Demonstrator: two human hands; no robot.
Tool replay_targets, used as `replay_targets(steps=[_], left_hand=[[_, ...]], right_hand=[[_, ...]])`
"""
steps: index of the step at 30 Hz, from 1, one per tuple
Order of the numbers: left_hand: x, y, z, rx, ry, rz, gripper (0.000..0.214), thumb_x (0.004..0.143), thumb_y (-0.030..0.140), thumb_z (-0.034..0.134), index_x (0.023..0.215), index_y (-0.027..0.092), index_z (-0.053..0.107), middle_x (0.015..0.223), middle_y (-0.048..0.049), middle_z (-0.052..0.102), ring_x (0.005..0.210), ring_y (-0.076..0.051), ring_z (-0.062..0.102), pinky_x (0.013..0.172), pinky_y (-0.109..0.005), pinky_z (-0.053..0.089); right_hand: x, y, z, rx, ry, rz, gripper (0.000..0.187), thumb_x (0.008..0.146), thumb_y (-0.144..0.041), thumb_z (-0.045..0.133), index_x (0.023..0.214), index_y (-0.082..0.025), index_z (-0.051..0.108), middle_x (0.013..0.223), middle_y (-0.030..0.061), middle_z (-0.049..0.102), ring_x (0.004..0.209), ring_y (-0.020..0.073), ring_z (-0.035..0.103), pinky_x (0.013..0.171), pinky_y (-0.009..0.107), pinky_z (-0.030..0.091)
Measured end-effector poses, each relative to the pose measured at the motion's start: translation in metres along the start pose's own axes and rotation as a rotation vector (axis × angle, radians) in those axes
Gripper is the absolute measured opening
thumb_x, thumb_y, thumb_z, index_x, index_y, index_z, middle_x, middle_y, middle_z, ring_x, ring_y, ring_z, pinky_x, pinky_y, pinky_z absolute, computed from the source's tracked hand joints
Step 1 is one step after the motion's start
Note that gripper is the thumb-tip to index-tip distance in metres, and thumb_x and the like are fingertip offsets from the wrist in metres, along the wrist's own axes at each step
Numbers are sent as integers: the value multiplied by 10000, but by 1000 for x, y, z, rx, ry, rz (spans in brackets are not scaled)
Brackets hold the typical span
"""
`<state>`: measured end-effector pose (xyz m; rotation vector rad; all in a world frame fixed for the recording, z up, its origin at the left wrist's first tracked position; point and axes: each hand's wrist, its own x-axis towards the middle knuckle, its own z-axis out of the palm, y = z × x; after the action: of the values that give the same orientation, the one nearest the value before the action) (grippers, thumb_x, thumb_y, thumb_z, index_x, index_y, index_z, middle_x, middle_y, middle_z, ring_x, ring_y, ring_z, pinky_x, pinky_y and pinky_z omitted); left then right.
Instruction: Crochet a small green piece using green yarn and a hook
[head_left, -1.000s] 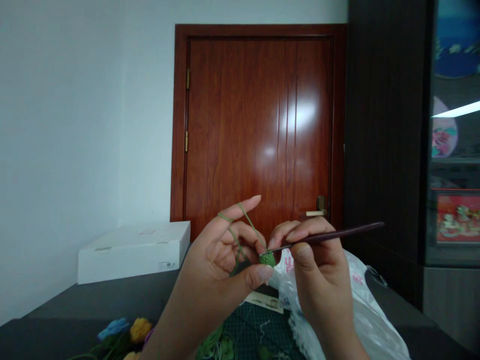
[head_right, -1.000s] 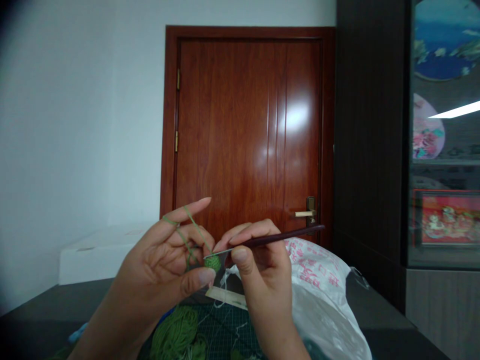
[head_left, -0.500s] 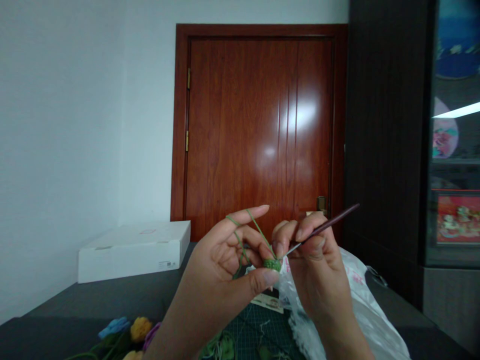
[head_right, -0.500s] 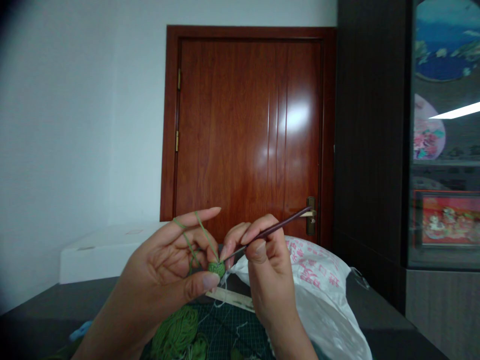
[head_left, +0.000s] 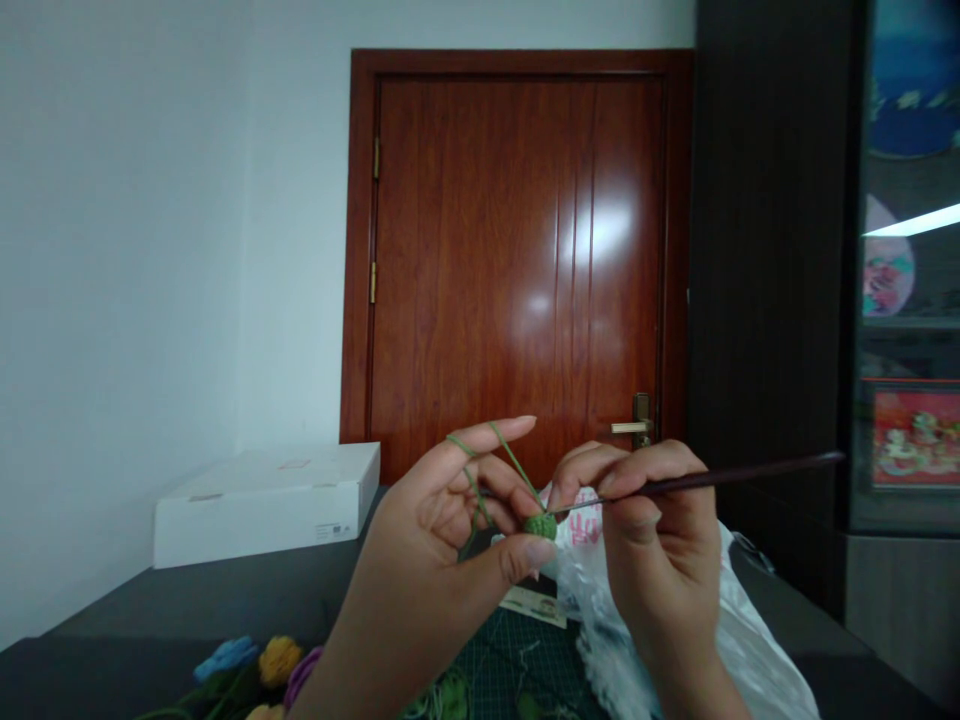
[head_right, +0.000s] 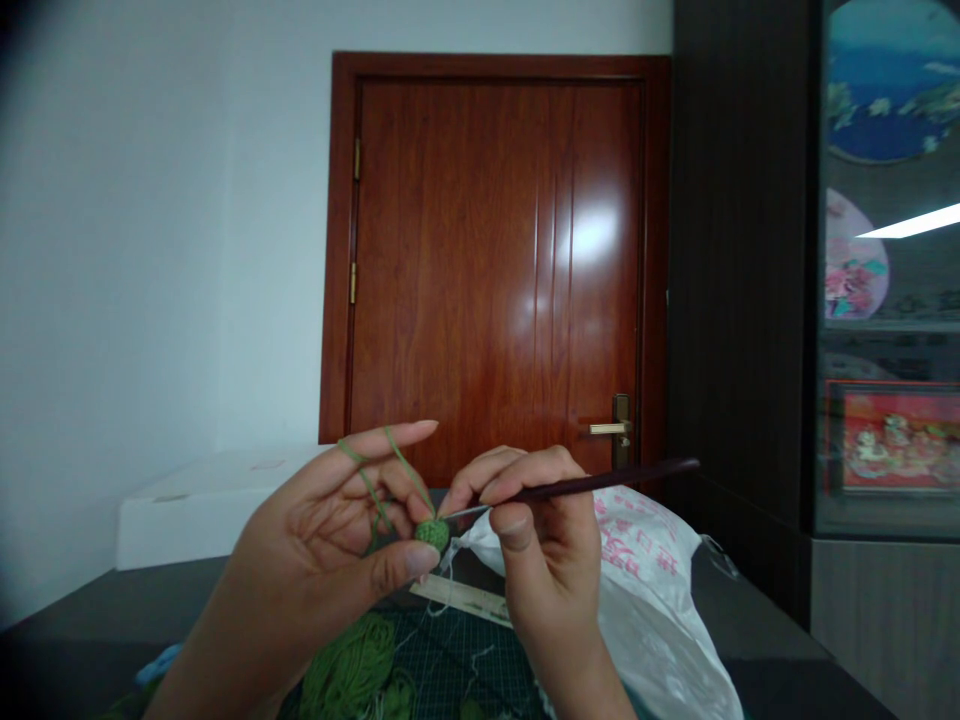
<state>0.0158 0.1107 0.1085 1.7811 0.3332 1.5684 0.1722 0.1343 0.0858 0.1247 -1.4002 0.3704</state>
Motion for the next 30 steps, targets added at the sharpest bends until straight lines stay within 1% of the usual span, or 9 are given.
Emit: replay_targets(steps=[3,7,10,15,20,24,27,30], left_hand=[[0,0,1,-18,-10,-1,654,707,1,851,1299,201,658,801,8,718,727,-117,666,657,-196,561],[-1,-2,0,-26,-15,3,658,712,5,843,1310,199,646,808,7,719,725,-123,672,651,-203,557],[-1,0,1,-3,2,-28,657,708,-10,829,1306,190,643,808,7,716,739,-129,674,662,-210,551],[-2,4,2,54,10,-51,675,700,-17,809,1318,193,636,801,13,705,719,-128,654,659,-218,546],[-1,2,2,172,40,-18,597,757,49,795,1315,202,647,821,3,699,734,-136,655,672,-237,538],[-1,2,3,240,62,-11,576,766,45,762,1311,199,656,816,3,683,743,-148,657,693,-256,551],[0,3,4,271,81,6,556,763,46,747,1295,188,668,820,0,674,730,-153,658,677,-263,559],[0,4,7,302,118,30,530,767,64,757,1277,189,685,813,0,677,726,-154,669,671,-258,568]], right_hand=[[-1,1,1,47,1,27,107,1009,-356,625,1004,-250,614,821,-4,696,728,171,668,634,302,547],[-1,4,5,164,18,123,143,1018,-400,597,976,-263,595,809,-13,687,683,155,632,609,280,526],[-2,6,6,174,19,122,142,1010,-400,612,968,-265,596,797,-12,679,688,162,625,614,283,517],[0,4,1,62,-29,38,99,1004,-358,629,984,-263,612,802,2,697,739,195,658,675,339,533],[4,-2,-4,-62,-100,-46,64,1007,-301,628,989,-241,640,813,12,701,770,201,669,730,372,521],[6,-8,-12,-260,-218,-148,60,1006,-289,627,1010,-237,657,875,40,741,820,224,688,765,424,533],[7,-10,-15,-417,-320,-254,75,1013,-322,615,1011,-251,642,910,47,753,826,227,700,740,431,555],[8,-11,-14,-554,-351,-347,151,1033,-371,569,938,-268,625,858,25,742,763,204,701,676,397,568]])
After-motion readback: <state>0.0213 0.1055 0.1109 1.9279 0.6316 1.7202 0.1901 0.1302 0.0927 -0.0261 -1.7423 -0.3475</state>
